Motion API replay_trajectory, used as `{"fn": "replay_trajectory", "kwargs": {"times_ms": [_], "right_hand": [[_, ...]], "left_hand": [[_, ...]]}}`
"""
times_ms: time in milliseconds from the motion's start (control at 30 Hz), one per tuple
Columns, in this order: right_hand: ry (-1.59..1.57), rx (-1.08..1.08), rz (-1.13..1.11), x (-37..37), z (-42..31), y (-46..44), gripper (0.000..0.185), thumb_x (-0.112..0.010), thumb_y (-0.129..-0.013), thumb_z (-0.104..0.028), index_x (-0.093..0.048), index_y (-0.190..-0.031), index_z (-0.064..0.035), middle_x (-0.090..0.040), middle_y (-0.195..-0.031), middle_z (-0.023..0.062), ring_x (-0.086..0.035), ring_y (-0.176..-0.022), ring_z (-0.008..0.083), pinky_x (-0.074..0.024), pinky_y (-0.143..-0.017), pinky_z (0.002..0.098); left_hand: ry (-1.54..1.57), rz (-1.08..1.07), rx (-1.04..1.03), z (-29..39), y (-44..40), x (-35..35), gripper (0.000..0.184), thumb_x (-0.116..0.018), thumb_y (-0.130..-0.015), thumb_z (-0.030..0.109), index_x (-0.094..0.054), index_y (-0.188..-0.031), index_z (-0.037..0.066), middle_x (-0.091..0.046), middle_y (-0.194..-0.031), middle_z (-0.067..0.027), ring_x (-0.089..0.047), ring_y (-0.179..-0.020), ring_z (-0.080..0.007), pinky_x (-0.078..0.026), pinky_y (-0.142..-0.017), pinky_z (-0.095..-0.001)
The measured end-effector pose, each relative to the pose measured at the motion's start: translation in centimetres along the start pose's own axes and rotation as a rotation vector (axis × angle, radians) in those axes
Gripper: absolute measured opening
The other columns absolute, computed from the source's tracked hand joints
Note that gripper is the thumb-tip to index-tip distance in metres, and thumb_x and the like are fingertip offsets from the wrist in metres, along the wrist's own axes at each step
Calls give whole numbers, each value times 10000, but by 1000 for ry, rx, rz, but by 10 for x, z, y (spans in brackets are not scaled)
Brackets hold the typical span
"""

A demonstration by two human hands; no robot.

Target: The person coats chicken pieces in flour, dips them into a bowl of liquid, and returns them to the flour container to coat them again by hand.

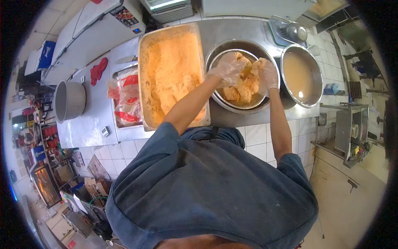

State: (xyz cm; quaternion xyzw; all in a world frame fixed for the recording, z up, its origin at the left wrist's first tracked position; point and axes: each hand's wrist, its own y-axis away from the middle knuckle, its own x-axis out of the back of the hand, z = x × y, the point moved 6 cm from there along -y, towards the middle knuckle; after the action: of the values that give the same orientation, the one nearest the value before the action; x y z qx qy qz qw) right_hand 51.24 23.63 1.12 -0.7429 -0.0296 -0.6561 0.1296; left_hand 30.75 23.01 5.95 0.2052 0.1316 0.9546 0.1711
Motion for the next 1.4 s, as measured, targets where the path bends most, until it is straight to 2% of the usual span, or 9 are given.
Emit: {"fn": "replay_trajectory", "kwargs": {"times_ms": [267, 467, 600, 700, 800, 967, 1167, 1333, 1400], "right_hand": [[-36, -92, -125, -21, -9, 70, 297, -587, -927, -323, -645, -1048, -58, -698, -884, 197, -689, -766, 392, -559, -707, 486], [-279, 135, -92, 44, -123, 73, 358, -629, -947, -262, -612, -1215, -24, -687, -1060, 173, -656, -995, 311, -516, -887, 407], [-884, 166, -171, 46, -236, 27, 380, -636, -973, -218, -575, -1288, -16, -666, -1166, 138, -623, -1091, 242, -491, -947, 359], [-588, 351, -291, -55, -297, -23, 460, -583, -936, -359, -594, -1279, -52, -645, -1193, 200, -576, -1200, 351, -441, -1036, 413], [-194, 360, -595, -54, -339, -33, 539, -526, -941, -473, -606, -1232, -27, -644, -1186, 237, -580, -1176, 405, -452, -1015, 439], [-121, 210, -373, -212, -312, -26, 720, -432, -952, -638, -716, -961, 24, -705, -1004, 262, -657, -1037, 410, -502, -929, 459], [-1078, -516, -1058, -134, -328, 11, 701, -476, -961, -564, -473, -1443, -54, -451, -1505, 182, -467, -1350, 268, -416, -1090, 378], [-1349, 442, -750, -245, -287, 40, 701, -569, -950, -386, -325, -1544, -104, -324, -1588, 126, -374, -1414, 228, -353, -1159, 364], [-1480, 455, -685, -254, -283, 47, 669, -590, -940, -332, -371, -1524, -91, -375, -1561, 129, -393, -1401, 221, -355, -1159, 377]], "left_hand": [[-563, 14, -189, -89, -31, -33, 355, -653, -871, 336, -660, -1063, 37, -692, -960, -212, -672, -893, -341, -537, -799, -414], [96, 393, 106, -72, 128, 82, 379, -703, -856, 262, -639, -1161, 45, -715, -1014, -189, -692, -940, -300, -549, -821, -392], [-511, 852, 223, -175, 193, 133, 613, -704, -858, 315, -525, -1369, 28, -670, -1132, -254, -650, -1074, -365, -499, -957, -445], [-798, 1037, 283, -224, 211, 129, 730, -720, -824, 421, -502, -1392, 18, -634, -1153, -263, -637, -1028, -432, -506, -905, -495], [-891, 470, 264, -244, 206, 117, 740, -700, -839, 470, -493, -1416, 55, -625, -1168, -244, -640, -1000, -435, -515, -878, -497], [46, 194, 636, -269, 208, 132, 714, -679, -882, 487, -519, -1373, -6, -665, -1142, -220, -644, -1026, -317, -509, -865, -415], [1134, 298, 723, -279, 202, 120, 528, -611, -962, 385, -571, -1342, 20, -670, -1217, -141, -682, -1002, -287, -562, -872, -362], [1565, 236, 548, -271, 181, 124, 460, -603, -971, 305, -589, -1294, -22, -678, -1203, -161, -696, -1030, -262, -589, -871, -357], [1422, 275, 598, -259, 187, 140, 476, -628, -961, 345, -583, -1317, 32, -646, -1267, -133, -640, -1125, -266, -533, -968, -380]]}}
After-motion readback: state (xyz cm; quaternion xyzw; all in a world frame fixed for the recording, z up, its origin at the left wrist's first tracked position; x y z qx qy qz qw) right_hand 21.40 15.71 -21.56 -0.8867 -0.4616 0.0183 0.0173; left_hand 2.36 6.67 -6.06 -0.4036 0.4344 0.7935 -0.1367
